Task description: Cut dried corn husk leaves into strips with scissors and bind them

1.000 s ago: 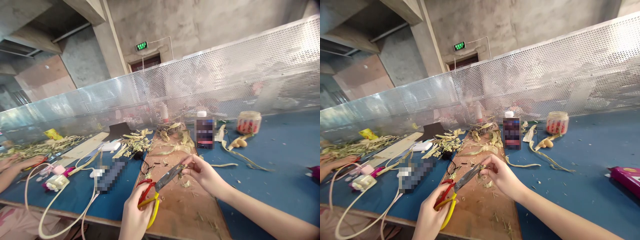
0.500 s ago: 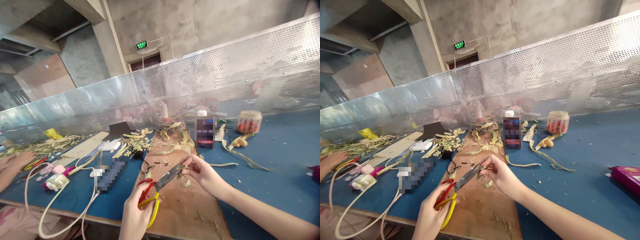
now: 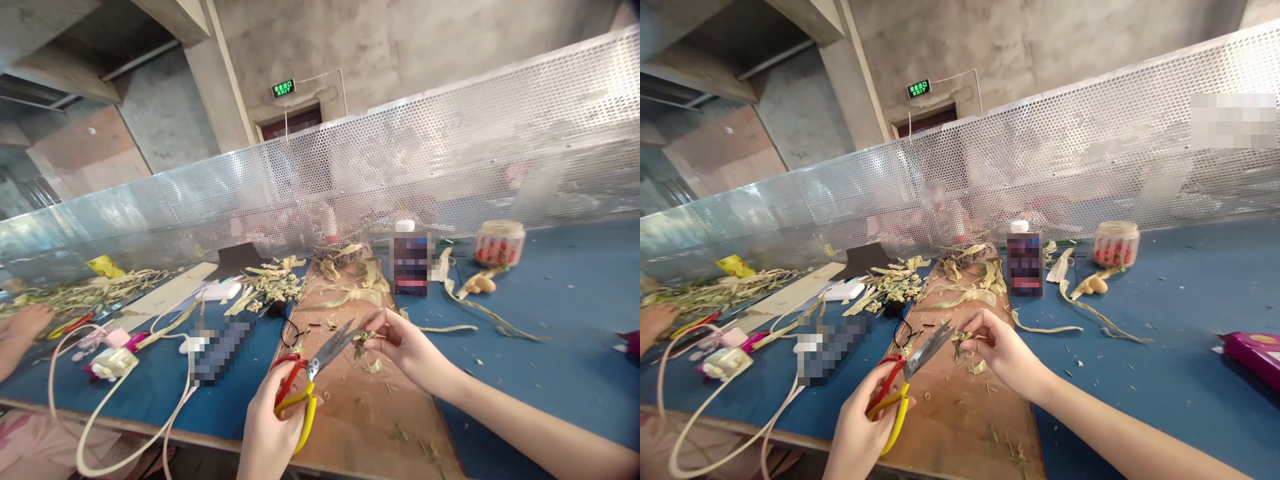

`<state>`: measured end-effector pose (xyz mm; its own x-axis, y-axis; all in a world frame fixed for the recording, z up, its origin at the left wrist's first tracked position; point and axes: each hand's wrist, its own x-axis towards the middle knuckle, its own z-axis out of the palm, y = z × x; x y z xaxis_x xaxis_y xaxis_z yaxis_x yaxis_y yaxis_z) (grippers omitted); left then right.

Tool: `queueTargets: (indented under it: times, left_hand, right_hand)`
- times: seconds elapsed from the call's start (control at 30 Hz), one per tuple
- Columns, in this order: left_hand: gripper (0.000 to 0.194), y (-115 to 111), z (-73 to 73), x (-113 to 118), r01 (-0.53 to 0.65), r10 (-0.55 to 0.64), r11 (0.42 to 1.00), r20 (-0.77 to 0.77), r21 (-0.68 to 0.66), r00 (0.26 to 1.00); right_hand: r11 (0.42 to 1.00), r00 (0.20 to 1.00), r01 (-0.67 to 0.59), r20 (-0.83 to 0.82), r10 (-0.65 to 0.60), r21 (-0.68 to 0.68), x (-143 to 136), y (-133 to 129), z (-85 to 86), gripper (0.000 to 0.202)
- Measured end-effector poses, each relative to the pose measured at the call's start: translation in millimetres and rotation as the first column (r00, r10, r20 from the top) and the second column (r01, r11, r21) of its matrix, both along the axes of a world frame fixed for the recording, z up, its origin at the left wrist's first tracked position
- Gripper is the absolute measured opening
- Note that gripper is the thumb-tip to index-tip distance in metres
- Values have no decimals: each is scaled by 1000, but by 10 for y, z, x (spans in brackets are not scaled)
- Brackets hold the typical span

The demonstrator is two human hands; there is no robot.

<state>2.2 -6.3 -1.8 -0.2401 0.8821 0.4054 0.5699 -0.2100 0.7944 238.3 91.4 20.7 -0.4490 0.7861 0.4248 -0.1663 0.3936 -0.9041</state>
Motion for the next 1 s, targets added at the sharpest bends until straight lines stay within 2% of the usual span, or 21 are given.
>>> queueTargets:
  times: [0.1, 0.2, 0.37, 0.53, 0.8, 1.0]
  left_hand:
    - [46, 5, -31, -16, -12, 12, 1000, -12, 10, 1000]
    - [48, 2, -20, -2, 17, -14, 1000, -129, 19, 992]
    - [63, -14, 28, 37, 10, 7, 998, -292, 55, 956]
    - [54, -24, 41, 61, -12, 29, 999, -354, 51, 935]
    - [44, -31, 54, 92, -13, 22, 1000, -328, 29, 944]
    - [36, -46, 106, 147, 35, -35, 999, -170, -8, 985]
  right_hand:
    - [1000, 1000, -1, 1, 1, 5, -4, 6, 4, 15]
    - [1000, 1000, 1, 7, -1, 5, -7, 6, 9, 16]
    - [999, 999, 31, 19, -31, 11, -4, 10, -4, 17]
    - [1000, 1000, 12, -4, -12, 27, 8, 1, 4, 14]
    - [1000, 1000, 8, 5, -9, 20, -4, -25, 26, 16]
    - [1000, 1000, 24, 15, -24, 17, -1, -25, 32, 18]
